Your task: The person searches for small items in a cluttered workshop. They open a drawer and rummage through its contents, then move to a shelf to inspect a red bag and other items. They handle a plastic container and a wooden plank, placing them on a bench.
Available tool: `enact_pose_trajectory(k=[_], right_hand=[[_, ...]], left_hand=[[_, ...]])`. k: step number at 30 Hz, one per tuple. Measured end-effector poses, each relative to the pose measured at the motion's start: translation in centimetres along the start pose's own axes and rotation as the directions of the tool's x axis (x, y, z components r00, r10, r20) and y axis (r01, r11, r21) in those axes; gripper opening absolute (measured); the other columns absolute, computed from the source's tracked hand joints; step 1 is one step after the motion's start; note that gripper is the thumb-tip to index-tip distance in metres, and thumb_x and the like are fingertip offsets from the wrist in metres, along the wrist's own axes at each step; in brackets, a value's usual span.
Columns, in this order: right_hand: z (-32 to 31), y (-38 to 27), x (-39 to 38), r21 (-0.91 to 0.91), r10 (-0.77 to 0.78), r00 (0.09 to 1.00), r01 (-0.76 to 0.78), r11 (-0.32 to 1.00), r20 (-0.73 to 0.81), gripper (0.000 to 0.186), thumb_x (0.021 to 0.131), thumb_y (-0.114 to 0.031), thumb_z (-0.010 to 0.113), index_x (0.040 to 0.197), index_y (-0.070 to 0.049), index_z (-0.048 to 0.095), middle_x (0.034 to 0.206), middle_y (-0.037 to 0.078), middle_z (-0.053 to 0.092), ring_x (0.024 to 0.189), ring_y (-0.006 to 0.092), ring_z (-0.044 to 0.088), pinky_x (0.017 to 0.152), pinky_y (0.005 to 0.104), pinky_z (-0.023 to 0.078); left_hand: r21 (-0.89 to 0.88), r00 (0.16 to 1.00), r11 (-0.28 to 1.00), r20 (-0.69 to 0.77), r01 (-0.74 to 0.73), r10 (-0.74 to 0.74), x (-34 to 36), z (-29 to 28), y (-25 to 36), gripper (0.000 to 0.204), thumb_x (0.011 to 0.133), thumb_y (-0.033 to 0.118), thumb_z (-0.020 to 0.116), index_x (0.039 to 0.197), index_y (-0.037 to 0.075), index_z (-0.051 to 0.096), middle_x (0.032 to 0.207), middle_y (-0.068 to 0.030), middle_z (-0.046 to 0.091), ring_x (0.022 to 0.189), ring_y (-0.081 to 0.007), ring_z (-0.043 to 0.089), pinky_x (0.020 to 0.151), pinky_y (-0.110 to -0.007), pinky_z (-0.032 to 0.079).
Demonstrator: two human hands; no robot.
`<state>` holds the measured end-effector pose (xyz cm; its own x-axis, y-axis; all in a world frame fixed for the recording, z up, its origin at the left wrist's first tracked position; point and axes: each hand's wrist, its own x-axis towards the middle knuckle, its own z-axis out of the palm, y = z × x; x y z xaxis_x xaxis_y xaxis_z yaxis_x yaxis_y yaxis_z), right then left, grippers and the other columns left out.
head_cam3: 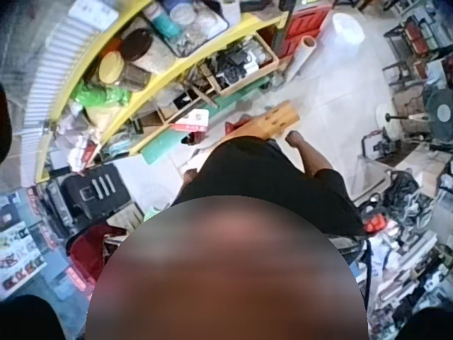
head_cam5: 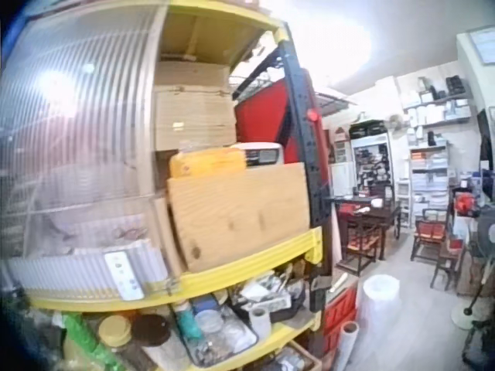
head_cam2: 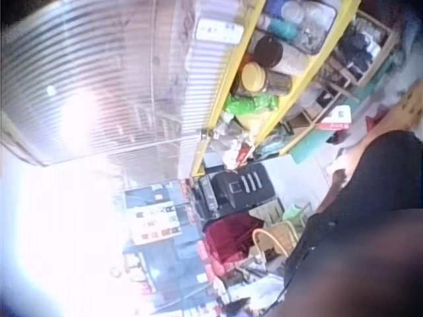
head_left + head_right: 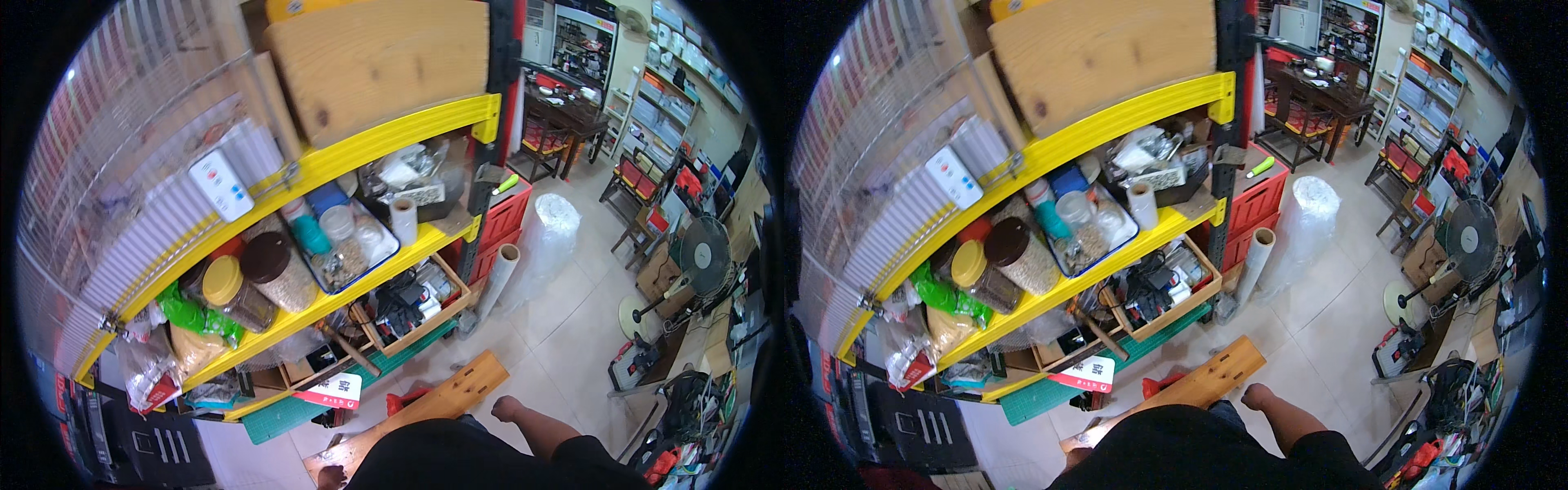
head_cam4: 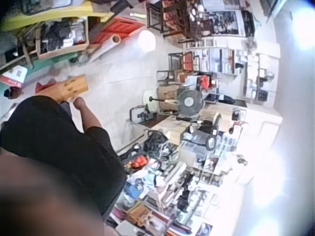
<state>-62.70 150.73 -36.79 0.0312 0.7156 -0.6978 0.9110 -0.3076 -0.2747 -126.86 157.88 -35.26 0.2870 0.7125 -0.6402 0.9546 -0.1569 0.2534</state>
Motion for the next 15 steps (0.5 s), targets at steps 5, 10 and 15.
enact_pose_trajectory(k=[5, 10, 15], right_hand=[[-5.4, 1.2, 1.1, 0.129, 0.024, 0.996, -0.013, 0.992, -0.082, 0.037, 0.085, -0.032, 0.055, 0.107, -0.007, 0.072, 0.111, 0.02, 0.071, 0.106, 0.0366, 0.066, 0.092, 0.0444, 0.052], [-8.4, 4.4, 2.0, 0.023, -0.025, 0.997, 0.027, 0.999, -0.078, 0.035, 0.084, -0.028, 0.053, 0.096, -0.002, 0.074, 0.106, 0.022, 0.071, 0.104, 0.036, 0.067, 0.092, 0.0442, 0.052], [-10.8, 8.0, 1.7, 0.091, 0.025, 0.999, -0.022, 0.996, -0.033, 0.037, 0.082, -0.029, 0.056, 0.097, -0.002, 0.074, 0.108, 0.023, 0.07, 0.106, 0.0359, 0.066, 0.093, 0.0436, 0.052]], left_hand=[[-0.805, 0.916, 0.485, 0.172, 0.342, -0.362, 1.4, -1.4, 7.0, 0.022, 0.092, 0.024, 0.063, 0.104, 0.007, 0.068, 0.098, -0.0107, 0.073, 0.089, -0.0283, 0.071, 0.078, -0.043, 0.058], [-0.861, 0.902, 0.375, 0.19, 0.343, -0.388, 2.5, -3.5, 13.7, 0.022, 0.092, 0.023, 0.063, 0.105, 0.006, 0.067, 0.099, -0.0105, 0.072, 0.089, -0.0279, 0.071, 0.079, -0.043, 0.057], [-0.869, 0.914, 0.379, 0.174, 0.317, -0.365, 4.3, -4.9, 18.8, 0.022, 0.093, 0.023, 0.063, 0.107, 0.006, 0.067, 0.099, -0.0104, 0.072, 0.09, -0.0275, 0.071, 0.079, -0.042, 0.057]])
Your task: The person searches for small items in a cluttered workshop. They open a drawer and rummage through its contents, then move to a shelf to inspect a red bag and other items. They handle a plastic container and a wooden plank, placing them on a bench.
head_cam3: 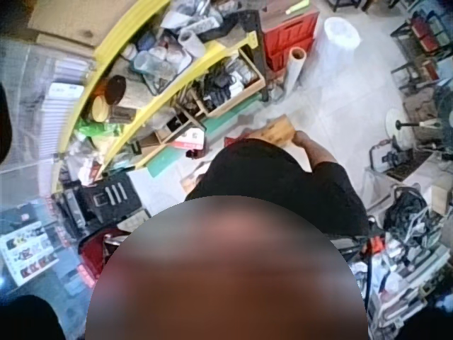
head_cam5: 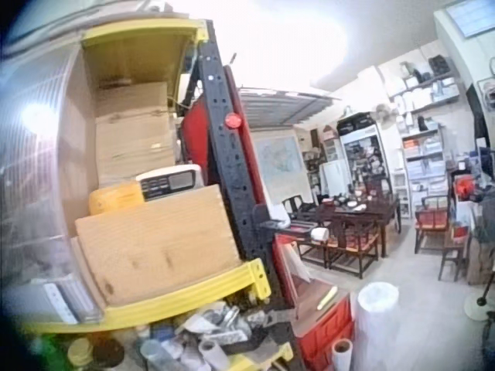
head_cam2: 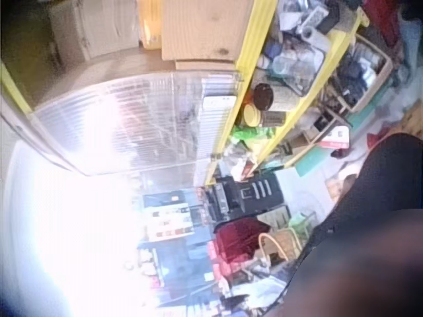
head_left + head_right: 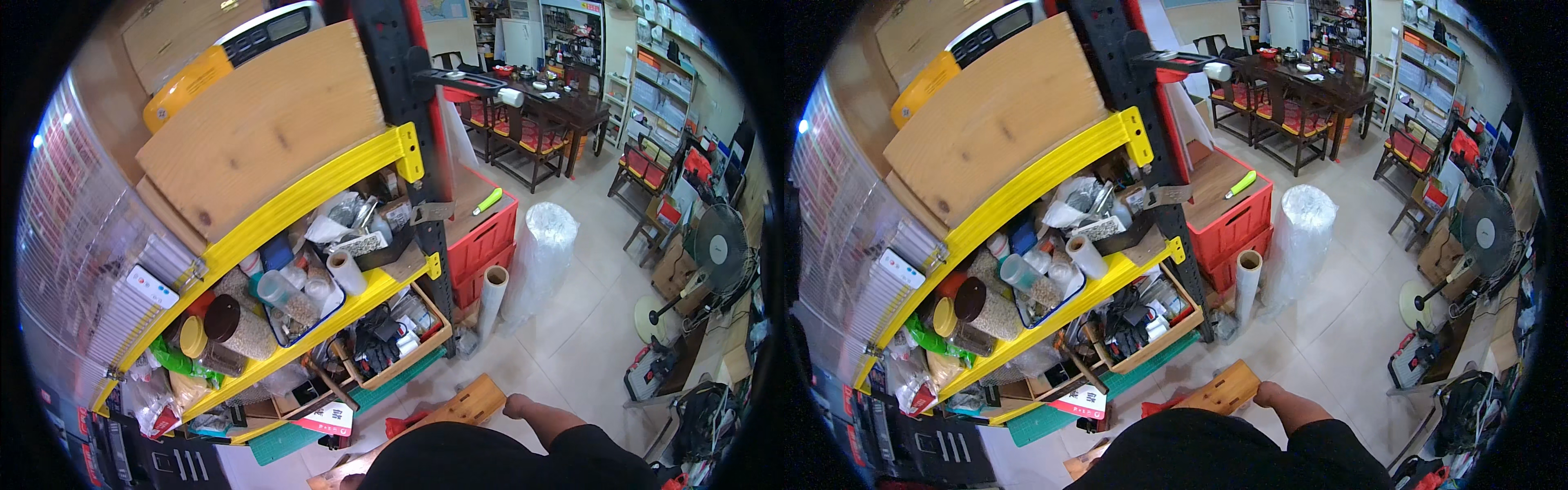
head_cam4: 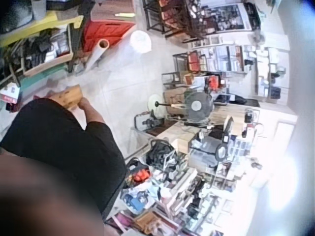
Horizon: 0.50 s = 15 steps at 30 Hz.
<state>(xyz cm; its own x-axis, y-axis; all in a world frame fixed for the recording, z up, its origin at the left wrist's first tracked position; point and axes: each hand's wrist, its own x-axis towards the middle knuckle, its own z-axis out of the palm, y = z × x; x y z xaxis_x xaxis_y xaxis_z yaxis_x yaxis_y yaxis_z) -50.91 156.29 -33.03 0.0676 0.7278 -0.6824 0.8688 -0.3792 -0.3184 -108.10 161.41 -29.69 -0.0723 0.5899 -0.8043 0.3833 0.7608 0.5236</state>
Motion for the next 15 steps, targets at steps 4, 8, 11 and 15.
enact_pose_trajectory(k=[4, 8, 11, 15], right_hand=[[-1.7, 1.4, 1.1, -0.078, 0.025, 0.997, -0.019, 0.997, 0.078, 0.035, 0.083, -0.029, 0.056, 0.1, -0.004, 0.075, 0.109, 0.022, 0.071, 0.105, 0.0366, 0.067, 0.093, 0.0434, 0.052], [-1.6, 2.3, 3.5, -0.102, 0.009, 0.995, 0.0, 0.995, 0.095, 0.033, 0.087, -0.027, 0.053, 0.102, -0.008, 0.075, 0.109, 0.021, 0.071, 0.105, 0.0378, 0.066, 0.091, 0.0435, 0.053], [-0.2, 2.6, 5.9, -0.158, -0.063, 0.989, 0.084, 0.984, 0.137, 0.038, 0.087, -0.029, 0.051, 0.097, -0.002, 0.075, 0.107, 0.021, 0.071, 0.103, 0.0364, 0.068, 0.091, 0.0438, 0.053], [2.4, 2.7, 8.0, -0.268, -0.162, 0.977, 0.195, 0.944, 0.139, 0.031, 0.088, -0.022, 0.052, 0.095, -0.004, 0.076, 0.104, 0.019, 0.073, 0.101, 0.0358, 0.069, 0.088, 0.0439, 0.055]], left_hand=[[-0.009, 1.0, 1.0, -0.007, -0.002, 0.002, 0.1, 2.1, 3.2, 0.022, 0.093, 0.022, 0.063, 0.108, 0.006, 0.066, 0.1, -0.0103, 0.072, 0.091, -0.0271, 0.071, 0.08, -0.042, 0.057], [-0.02, 1.0, 1.0, -0.026, 0.0, 0.0, -0.6, 2.8, 5.1, 0.023, 0.093, 0.021, 0.063, 0.109, 0.006, 0.066, 0.1, -0.0101, 0.072, 0.091, -0.0268, 0.07, 0.08, -0.042, 0.057], [-0.025, 0.999, 1.0, -0.047, 0.003, -0.004, -1.2, 2.9, 6.1, 0.023, 0.094, 0.021, 0.063, 0.11, 0.006, 0.066, 0.101, -0.01, 0.071, 0.092, -0.0265, 0.07, 0.08, -0.041, 0.057], [-0.042, 0.997, 0.999, -0.071, 0.008, -0.011, -1.9, 3.1, 6.7, 0.023, 0.094, 0.02, 0.063, 0.112, 0.005, 0.065, 0.101, -0.0099, 0.071, 0.092, -0.0262, 0.07, 0.081, -0.041, 0.057]])
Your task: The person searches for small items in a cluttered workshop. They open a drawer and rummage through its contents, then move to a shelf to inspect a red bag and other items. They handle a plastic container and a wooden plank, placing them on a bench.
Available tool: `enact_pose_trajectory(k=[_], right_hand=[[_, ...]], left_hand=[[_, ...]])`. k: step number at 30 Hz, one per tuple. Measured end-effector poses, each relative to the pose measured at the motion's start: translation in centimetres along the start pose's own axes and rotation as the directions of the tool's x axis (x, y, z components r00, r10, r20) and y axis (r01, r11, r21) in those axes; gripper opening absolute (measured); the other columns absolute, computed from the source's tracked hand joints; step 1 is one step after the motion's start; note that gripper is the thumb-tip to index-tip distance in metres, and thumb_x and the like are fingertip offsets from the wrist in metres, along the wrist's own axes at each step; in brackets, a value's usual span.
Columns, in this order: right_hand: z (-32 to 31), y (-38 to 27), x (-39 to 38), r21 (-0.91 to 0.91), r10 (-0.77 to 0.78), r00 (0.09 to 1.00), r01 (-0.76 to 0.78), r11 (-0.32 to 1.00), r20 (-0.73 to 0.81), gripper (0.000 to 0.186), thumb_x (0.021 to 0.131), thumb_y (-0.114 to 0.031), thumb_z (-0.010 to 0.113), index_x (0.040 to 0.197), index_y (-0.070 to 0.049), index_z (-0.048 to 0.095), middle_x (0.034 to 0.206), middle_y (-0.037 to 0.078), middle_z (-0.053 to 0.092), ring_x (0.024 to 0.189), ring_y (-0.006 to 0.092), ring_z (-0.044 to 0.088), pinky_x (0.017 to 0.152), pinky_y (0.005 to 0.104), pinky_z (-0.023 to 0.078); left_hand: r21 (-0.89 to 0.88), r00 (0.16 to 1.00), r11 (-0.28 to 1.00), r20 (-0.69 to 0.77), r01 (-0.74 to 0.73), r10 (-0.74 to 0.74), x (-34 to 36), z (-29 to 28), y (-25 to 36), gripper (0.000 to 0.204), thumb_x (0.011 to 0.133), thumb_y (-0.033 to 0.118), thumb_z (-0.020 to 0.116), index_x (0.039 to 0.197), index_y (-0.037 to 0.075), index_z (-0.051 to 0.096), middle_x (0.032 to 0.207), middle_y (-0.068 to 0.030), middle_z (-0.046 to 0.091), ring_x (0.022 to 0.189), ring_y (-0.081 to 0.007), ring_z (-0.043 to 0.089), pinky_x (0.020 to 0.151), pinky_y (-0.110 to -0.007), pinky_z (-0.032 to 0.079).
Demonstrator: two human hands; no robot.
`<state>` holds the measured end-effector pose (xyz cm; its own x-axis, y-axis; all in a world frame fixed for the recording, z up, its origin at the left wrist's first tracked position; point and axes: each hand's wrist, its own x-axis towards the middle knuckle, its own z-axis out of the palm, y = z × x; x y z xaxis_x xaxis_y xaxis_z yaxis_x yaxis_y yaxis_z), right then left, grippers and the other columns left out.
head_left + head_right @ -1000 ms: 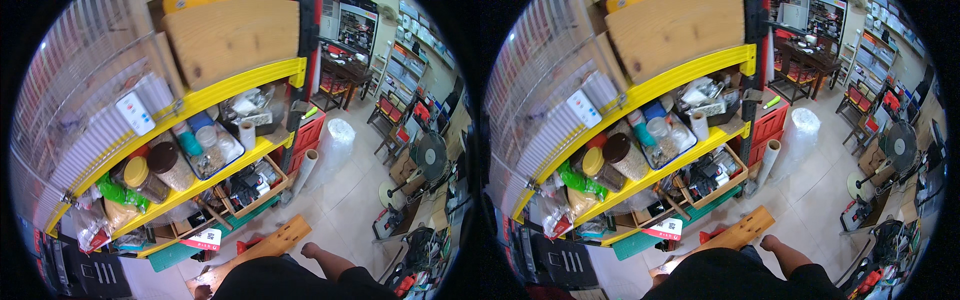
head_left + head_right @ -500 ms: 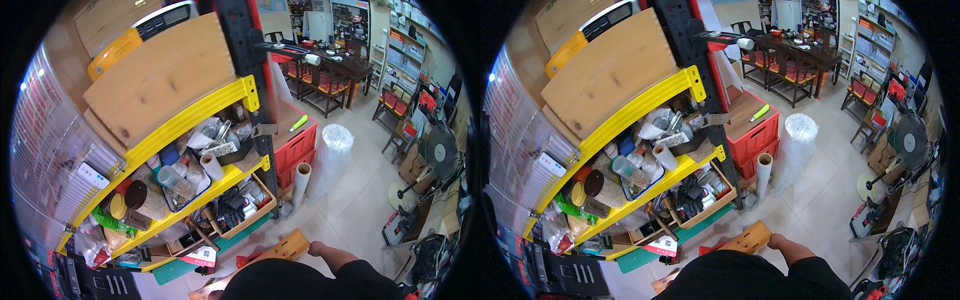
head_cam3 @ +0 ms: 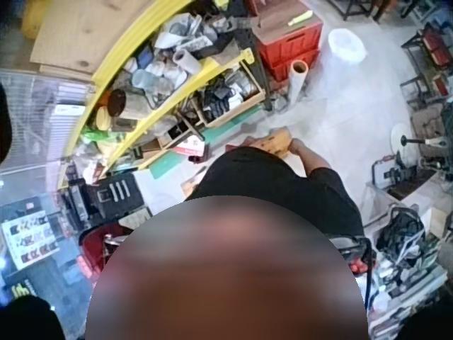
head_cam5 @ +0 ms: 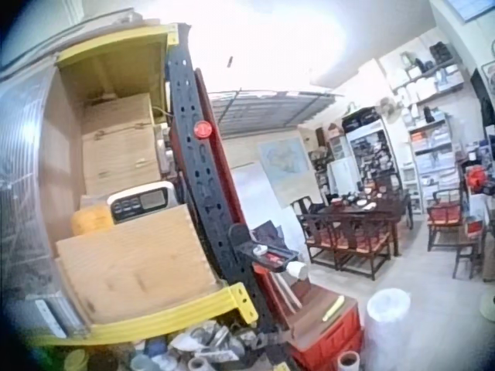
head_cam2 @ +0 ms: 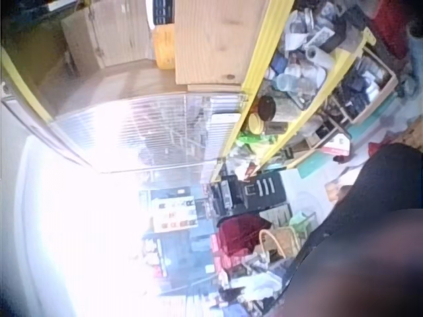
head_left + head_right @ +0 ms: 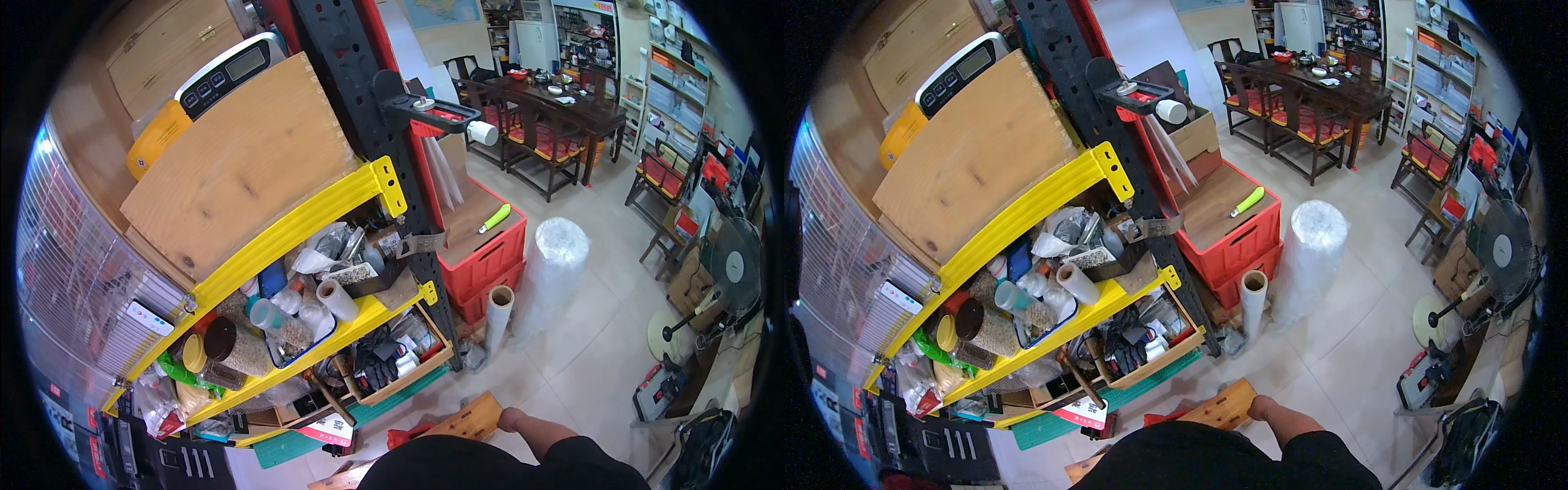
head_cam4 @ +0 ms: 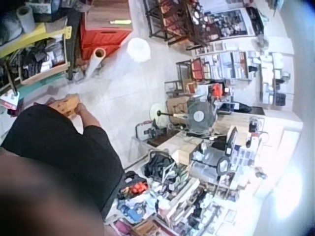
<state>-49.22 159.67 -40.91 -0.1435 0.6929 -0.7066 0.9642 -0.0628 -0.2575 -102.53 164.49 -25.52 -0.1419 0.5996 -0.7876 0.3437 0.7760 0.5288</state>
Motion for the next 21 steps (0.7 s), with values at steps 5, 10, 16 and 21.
enact_pose_trajectory(k=[5, 10, 16, 21], right_hand=[[0.1, 0.6, 0.4, -0.145, -0.104, 0.992, 0.114, 0.983, 0.076, 0.027, 0.087, -0.017, 0.053, 0.093, -0.006, 0.077, 0.101, 0.016, 0.074, 0.099, 0.036, 0.07, 0.084, 0.0448, 0.057], [-0.8, 1.7, 1.0, -0.071, -0.149, 0.985, 0.143, 0.987, -0.085, 0.024, 0.082, -0.015, 0.057, 0.093, -0.006, 0.076, 0.097, 0.015, 0.074, 0.094, 0.0358, 0.07, 0.08, 0.0452, 0.057], [-6.0, 2.0, -0.2, 0.173, -0.091, 0.954, 0.145, 0.974, -0.286, 0.015, 0.077, -0.014, 0.065, 0.087, -0.006, 0.073, 0.093, 0.011, 0.073, 0.094, 0.0353, 0.069, 0.082, 0.0441, 0.057], [-7.5, 2.7, 1.7, -0.543, -0.298, 0.953, 0.281, 0.791, 0.059, 0.038, 0.077, -0.034, 0.078, 0.108, -0.012, 0.075, 0.116, 0.021, 0.069, 0.107, 0.0217, 0.068, 0.096, 0.0321, 0.053]], left_hand=[[-0.055, 0.999, 0.998, -0.037, -0.01, 0.008, -0.4, -0.3, -1.2, 0.024, 0.095, 0.02, 0.063, 0.113, 0.005, 0.065, 0.102, -0.0098, 0.071, 0.093, -0.0258, 0.07, 0.081, -0.041, 0.057], [-0.111, 0.993, 0.987, -0.044, -0.116, 0.112, -1.0, -0.6, -2.9, 0.024, 0.095, 0.019, 0.063, 0.115, 0.005, 0.064, 0.102, -0.0096, 0.071, 0.094, -0.0254, 0.07, 0.082, -0.04, 0.057], [-0.129, 0.877, 0.871, 0.018, -0.474, 0.48, -7.9, -0.6, 11.7, 0.024, 0.095, 0.014, 0.064, 0.114, 0.0, 0.063, 0.095, -0.0101, 0.068, 0.087, -0.019, 0.066, 0.077, -0.032, 0.054], [0.196, 0.321, 0.278, 0.236, -0.94, 0.917, -21.7, 1.9, 33.1, 0.035, 0.092, 0.016, 0.071, 0.124, 0.007, 0.061, 0.12, -0.0112, 0.063, 0.106, -0.0259, 0.062, 0.094, -0.035, 0.051]])
